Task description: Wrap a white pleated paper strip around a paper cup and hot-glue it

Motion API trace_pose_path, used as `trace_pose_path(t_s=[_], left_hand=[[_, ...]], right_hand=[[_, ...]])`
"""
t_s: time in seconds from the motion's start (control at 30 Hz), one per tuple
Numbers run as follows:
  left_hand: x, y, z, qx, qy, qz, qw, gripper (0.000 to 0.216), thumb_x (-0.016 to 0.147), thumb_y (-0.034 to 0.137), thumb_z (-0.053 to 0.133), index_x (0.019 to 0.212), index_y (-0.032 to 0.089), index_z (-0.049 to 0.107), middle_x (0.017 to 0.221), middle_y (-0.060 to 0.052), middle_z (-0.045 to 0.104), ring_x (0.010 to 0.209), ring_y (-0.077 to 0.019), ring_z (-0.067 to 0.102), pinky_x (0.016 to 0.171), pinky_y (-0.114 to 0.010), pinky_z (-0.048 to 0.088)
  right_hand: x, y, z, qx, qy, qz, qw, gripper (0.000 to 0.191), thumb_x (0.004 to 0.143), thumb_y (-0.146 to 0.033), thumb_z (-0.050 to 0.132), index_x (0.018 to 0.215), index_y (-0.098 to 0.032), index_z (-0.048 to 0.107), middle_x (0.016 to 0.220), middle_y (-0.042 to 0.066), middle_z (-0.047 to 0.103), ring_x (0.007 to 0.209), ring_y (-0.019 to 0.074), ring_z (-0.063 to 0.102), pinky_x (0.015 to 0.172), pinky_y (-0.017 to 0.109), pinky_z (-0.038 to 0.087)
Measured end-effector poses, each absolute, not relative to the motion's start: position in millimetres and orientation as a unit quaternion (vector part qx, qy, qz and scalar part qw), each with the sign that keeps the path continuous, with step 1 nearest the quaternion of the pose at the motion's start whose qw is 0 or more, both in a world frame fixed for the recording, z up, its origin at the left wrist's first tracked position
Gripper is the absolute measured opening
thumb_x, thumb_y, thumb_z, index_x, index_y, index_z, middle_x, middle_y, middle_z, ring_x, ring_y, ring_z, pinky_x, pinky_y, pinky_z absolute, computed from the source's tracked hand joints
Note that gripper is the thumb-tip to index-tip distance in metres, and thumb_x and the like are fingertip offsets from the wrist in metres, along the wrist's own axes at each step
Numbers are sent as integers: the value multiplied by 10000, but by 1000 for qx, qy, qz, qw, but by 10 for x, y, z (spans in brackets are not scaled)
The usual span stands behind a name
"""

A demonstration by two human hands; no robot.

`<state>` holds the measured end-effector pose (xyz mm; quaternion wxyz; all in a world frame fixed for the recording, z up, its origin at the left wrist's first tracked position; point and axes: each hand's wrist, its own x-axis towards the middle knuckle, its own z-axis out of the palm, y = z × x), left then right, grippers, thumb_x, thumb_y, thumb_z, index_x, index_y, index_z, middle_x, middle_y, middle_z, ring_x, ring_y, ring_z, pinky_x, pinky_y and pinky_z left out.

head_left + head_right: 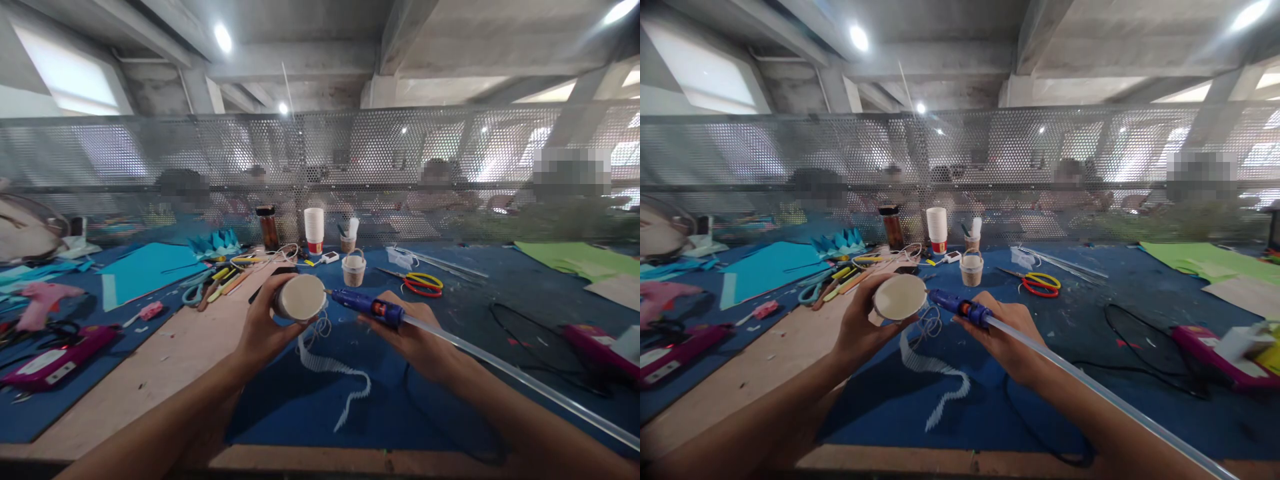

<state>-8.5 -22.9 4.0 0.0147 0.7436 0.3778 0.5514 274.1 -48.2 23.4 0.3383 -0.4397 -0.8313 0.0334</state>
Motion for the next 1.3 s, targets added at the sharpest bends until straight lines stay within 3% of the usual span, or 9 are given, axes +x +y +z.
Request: trace_pose_path(t_s=[1.3], left_hand=[[-90,-242,18,762,365,531,54,701,724,318,865,1328,269,512,1295,-94,610,1222,-272,611,1022,-404,538]], right_hand=[[2758,-449,208,-443,-823,15,355,312,1009,-514,494,917,-228,579,712,-5,658,590,165,617,542,267,379]])
